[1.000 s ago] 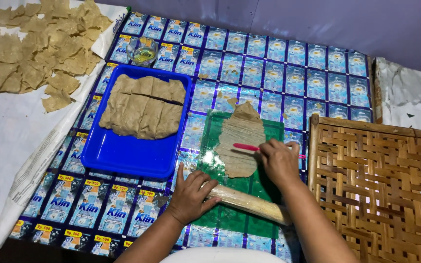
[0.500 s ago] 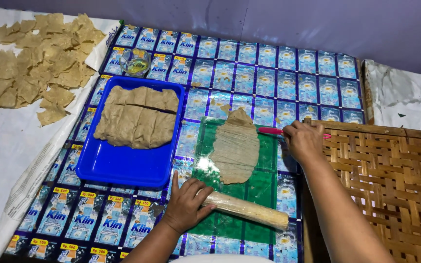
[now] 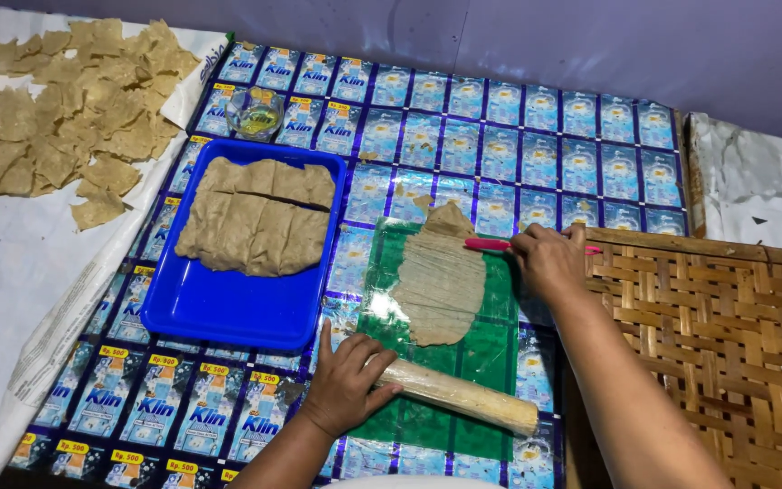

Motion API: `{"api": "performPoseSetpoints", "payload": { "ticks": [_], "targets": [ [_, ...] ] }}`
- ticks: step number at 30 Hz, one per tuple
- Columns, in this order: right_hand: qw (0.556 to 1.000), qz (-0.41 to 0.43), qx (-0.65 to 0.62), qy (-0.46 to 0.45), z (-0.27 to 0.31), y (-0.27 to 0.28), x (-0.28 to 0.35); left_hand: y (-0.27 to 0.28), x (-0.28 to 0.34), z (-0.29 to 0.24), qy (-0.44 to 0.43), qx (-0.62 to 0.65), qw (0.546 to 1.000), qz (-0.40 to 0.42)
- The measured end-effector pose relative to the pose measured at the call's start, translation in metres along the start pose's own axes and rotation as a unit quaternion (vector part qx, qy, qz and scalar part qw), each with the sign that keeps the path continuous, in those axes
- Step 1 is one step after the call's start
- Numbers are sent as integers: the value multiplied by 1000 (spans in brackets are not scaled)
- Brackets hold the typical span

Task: Flattening and cutting thin sheets of dough into square wrappers using a rolling pin and a scraper.

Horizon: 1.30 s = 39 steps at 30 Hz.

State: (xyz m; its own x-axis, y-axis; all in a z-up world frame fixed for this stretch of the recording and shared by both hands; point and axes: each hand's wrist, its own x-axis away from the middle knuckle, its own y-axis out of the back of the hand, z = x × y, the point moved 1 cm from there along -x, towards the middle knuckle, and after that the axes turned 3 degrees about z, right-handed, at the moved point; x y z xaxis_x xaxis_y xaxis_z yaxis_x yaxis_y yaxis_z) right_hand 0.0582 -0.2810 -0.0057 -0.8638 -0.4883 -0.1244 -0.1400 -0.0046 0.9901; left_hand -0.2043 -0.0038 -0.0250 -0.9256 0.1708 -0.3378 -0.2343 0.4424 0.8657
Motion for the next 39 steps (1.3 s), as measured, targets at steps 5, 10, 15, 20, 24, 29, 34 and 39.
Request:
{"api": "performPoseSetpoints", "payload": {
  "ticks": [5, 10, 15, 20, 24, 29, 34, 39],
  "targets": [
    [999, -29, -18, 19, 14, -2, -7, -1, 1, 1, -2, -2, 1000, 0],
    [997, -58, -40, 36, 30, -4, -13, -2, 1, 1, -3, -5, 1000, -1],
    [994, -69, -62, 52, 48, -2, -19, -1, 1, 0, -2, 0, 1000, -2],
    [993, -72, -76, 56, 66, -5, -27, -1, 1, 0, -6, 1, 1000, -8],
    [991, -86, -84, 65, 81, -8, -34, -1, 2, 1, -10, 4, 1000, -12],
    [991, -25, -128, 0, 78, -7, -29, -2, 2, 2, -7, 0, 1000, -3],
    [955, -25, -250, -157, 43, 4, 13, 1, 0, -1, -9, 9, 1000, -15],
    [928, 40, -258, -264, 18, -9, 51, 3, -2, -2, -24, -3, 999, -32]
  ]
}}
